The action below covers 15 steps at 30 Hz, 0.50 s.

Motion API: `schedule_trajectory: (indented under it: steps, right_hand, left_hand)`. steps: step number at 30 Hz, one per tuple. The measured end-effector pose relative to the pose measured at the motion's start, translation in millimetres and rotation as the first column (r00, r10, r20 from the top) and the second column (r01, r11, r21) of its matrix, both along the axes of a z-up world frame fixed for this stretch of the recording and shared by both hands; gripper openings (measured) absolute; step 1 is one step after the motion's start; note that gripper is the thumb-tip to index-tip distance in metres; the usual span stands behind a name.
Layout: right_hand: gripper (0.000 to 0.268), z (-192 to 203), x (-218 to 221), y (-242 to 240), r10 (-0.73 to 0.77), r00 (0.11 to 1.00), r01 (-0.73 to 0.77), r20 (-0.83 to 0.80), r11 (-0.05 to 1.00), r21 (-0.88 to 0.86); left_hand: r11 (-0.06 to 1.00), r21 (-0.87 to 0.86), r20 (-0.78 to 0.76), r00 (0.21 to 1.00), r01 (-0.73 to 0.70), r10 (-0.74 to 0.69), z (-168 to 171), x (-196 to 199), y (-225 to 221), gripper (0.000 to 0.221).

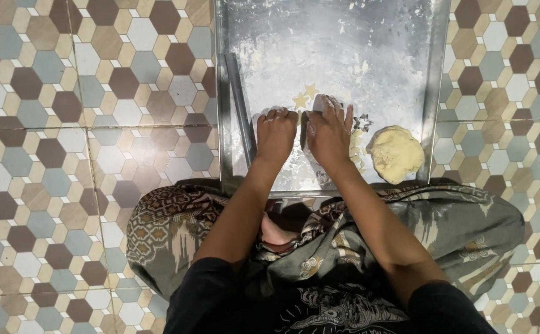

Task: Using a star-shaped cookie cutter to cut shapes from dough and arranging them on a tray.

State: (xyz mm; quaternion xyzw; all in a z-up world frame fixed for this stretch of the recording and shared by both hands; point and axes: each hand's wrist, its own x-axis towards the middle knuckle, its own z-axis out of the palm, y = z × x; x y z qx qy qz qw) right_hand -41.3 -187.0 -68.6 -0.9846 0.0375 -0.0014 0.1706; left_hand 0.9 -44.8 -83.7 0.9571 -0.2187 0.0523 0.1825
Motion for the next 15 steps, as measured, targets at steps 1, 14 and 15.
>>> schedule_trajectory:
  steps: [1, 14, 15]
  right_hand:
    - [0.021, -1.7, 2.0, -0.2, 0.000, 1.000, 0.000, 0.000, 1.000, -0.001]
    - [0.019, -0.4, 9.6, 7.3, -0.100, 0.995, 0.099, 0.006, 0.991, 0.091]
    - [0.020, 4.0, 8.6, 9.6, -0.090, 0.996, 0.090, 0.011, 0.995, 0.045]
  left_hand:
    - [1.000, -0.001, 0.000, 1.000, 0.000, 0.000, -4.0, 1.5, -0.7, 0.006]
    - [0.991, -0.096, -0.366, 0.929, -0.090, 0.049, -8.2, 11.0, 5.5, 0.022]
    - [0.995, -0.069, -0.332, 0.942, -0.074, 0.048, -12.1, 11.0, 4.8, 0.019]
